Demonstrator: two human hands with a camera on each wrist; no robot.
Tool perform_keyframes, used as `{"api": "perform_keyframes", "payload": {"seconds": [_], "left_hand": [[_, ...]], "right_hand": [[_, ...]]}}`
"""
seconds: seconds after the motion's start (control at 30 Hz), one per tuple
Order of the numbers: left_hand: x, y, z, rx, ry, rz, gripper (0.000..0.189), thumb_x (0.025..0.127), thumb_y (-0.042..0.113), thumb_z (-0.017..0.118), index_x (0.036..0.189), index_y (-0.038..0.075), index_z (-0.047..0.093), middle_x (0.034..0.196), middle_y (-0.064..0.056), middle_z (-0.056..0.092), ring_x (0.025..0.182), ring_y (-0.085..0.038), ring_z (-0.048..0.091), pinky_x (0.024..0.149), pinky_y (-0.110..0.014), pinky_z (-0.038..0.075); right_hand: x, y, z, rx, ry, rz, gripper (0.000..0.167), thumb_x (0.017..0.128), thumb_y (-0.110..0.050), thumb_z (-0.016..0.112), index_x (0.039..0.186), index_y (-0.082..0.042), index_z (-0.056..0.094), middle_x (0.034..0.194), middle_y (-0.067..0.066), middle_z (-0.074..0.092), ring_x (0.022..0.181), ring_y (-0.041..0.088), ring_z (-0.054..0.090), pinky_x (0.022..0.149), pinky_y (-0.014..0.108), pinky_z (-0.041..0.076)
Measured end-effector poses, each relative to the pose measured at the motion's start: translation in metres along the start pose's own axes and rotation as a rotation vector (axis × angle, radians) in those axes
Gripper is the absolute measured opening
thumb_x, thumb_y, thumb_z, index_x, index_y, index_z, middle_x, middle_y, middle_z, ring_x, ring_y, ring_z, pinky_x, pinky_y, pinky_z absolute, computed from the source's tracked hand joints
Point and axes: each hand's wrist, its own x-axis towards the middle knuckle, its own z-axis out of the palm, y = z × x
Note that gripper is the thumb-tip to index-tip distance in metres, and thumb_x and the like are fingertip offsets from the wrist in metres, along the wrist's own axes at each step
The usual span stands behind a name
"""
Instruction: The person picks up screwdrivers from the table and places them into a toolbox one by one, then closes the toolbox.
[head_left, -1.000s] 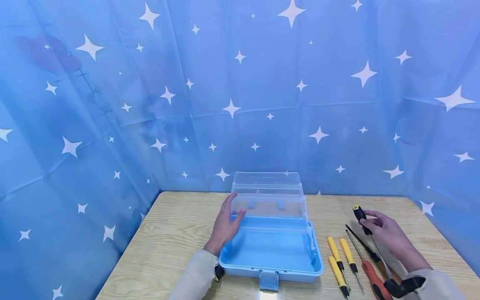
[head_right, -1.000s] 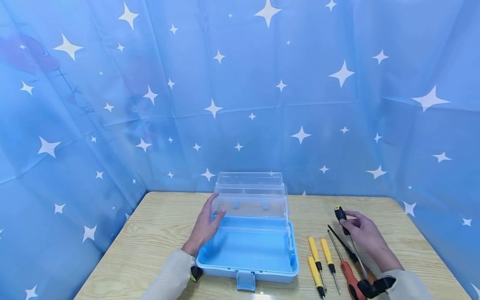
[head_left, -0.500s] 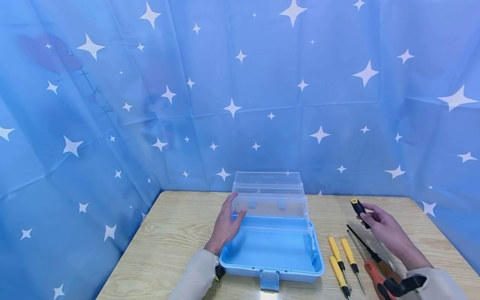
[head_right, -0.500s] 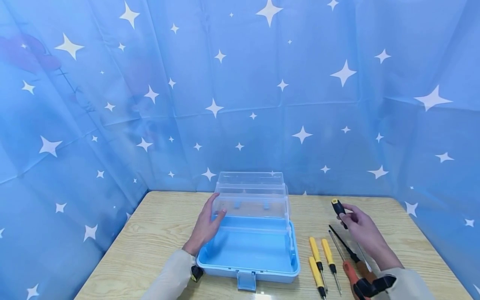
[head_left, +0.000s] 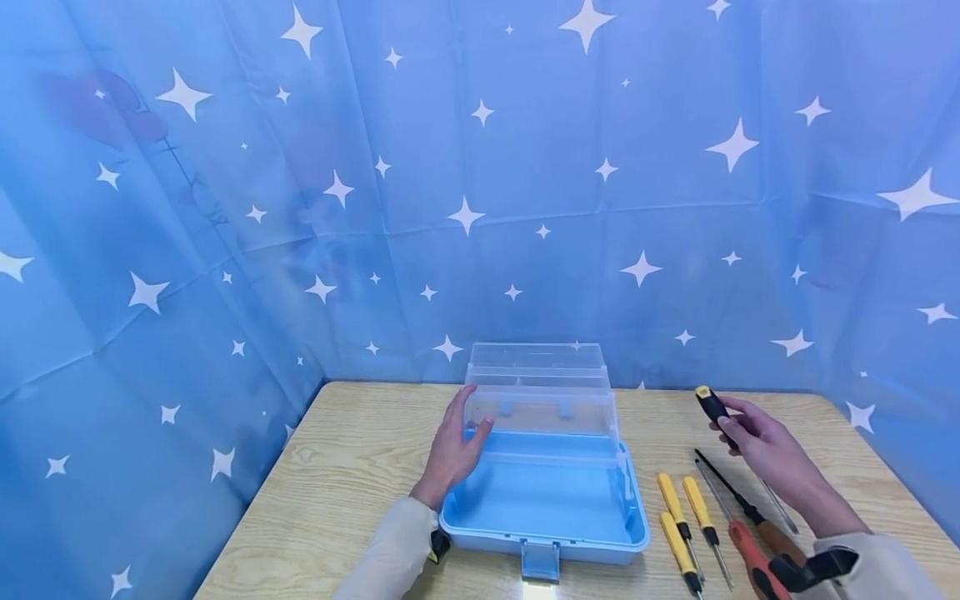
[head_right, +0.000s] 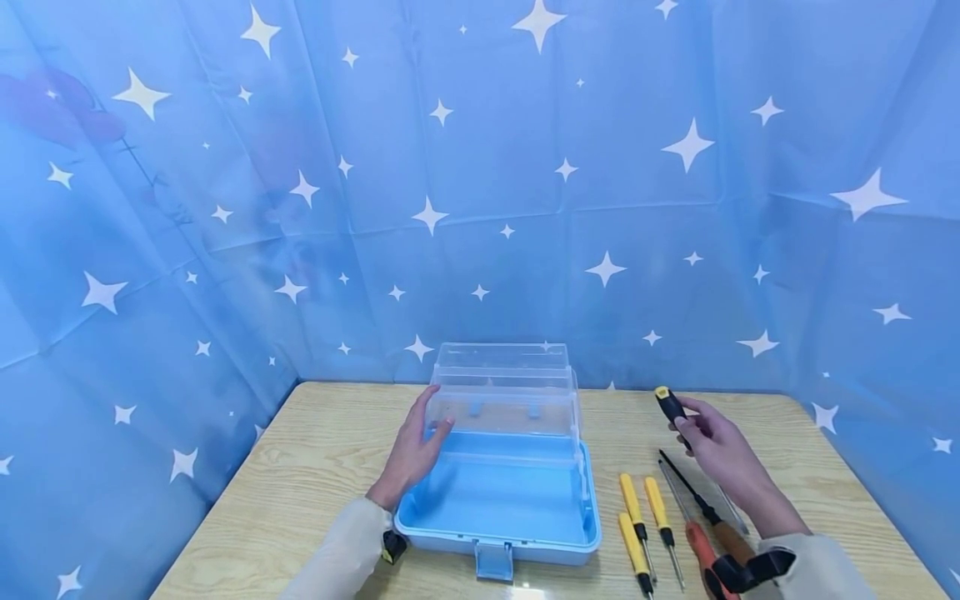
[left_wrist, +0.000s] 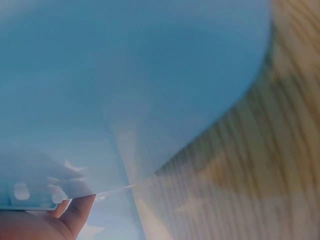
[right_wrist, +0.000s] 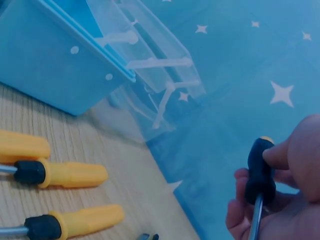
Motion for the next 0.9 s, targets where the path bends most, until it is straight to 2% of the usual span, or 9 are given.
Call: {"api": "perform_keyframes", "payload": {"seconds": [0.27, 0.63, 0.77, 0.9], "left_hand": [[0.0, 0.0, 0.001, -0.012, -0.006, -0.015, 0.06, 0.101, 0.049, 0.05, 0.154, 0.032, 0.028, 0.161, -0.003, 0.031, 0.144, -0.031, 0.037, 0.112, -0.059, 0.036], [0.0, 0.001, 0.001, -0.025, -0.001, -0.014, 0.059, 0.101, 0.042, 0.053, 0.154, 0.033, 0.028, 0.161, -0.001, 0.031, 0.144, -0.03, 0.036, 0.114, -0.057, 0.035], [0.0, 0.002, 0.001, -0.024, -0.001, -0.016, 0.059, 0.101, 0.041, 0.053, 0.154, 0.034, 0.029, 0.161, -0.002, 0.031, 0.144, -0.031, 0.036, 0.113, -0.059, 0.035], [0.0, 0.001, 0.0, -0.015, -0.002, -0.021, 0.059, 0.101, 0.046, 0.051, 0.154, 0.035, 0.028, 0.161, -0.001, 0.031, 0.145, -0.031, 0.036, 0.113, -0.059, 0.035]], "right_hand": [[0.0, -0.013, 0.007, 0.032, 0.005, -0.037, 0.055, 0.109, -0.031, 0.035, 0.151, 0.004, 0.027, 0.107, 0.007, 0.057, 0.082, 0.011, 0.055, 0.066, 0.027, 0.05], [0.001, -0.036, 0.012, 0.049, -0.032, -0.058, 0.057, 0.109, -0.033, 0.034, 0.154, 0.001, 0.025, 0.108, 0.01, 0.055, 0.082, 0.016, 0.051, 0.062, 0.029, 0.044], [0.002, -0.046, 0.014, 0.061, -0.032, -0.103, 0.054, 0.109, -0.031, 0.035, 0.153, 0.0, 0.027, 0.106, 0.008, 0.055, 0.08, 0.017, 0.05, 0.061, 0.03, 0.043], [0.003, -0.057, 0.016, 0.083, -0.039, -0.168, 0.051, 0.109, -0.027, 0.035, 0.151, 0.0, 0.029, 0.108, 0.002, 0.057, 0.079, 0.017, 0.05, 0.061, 0.03, 0.044]]}}
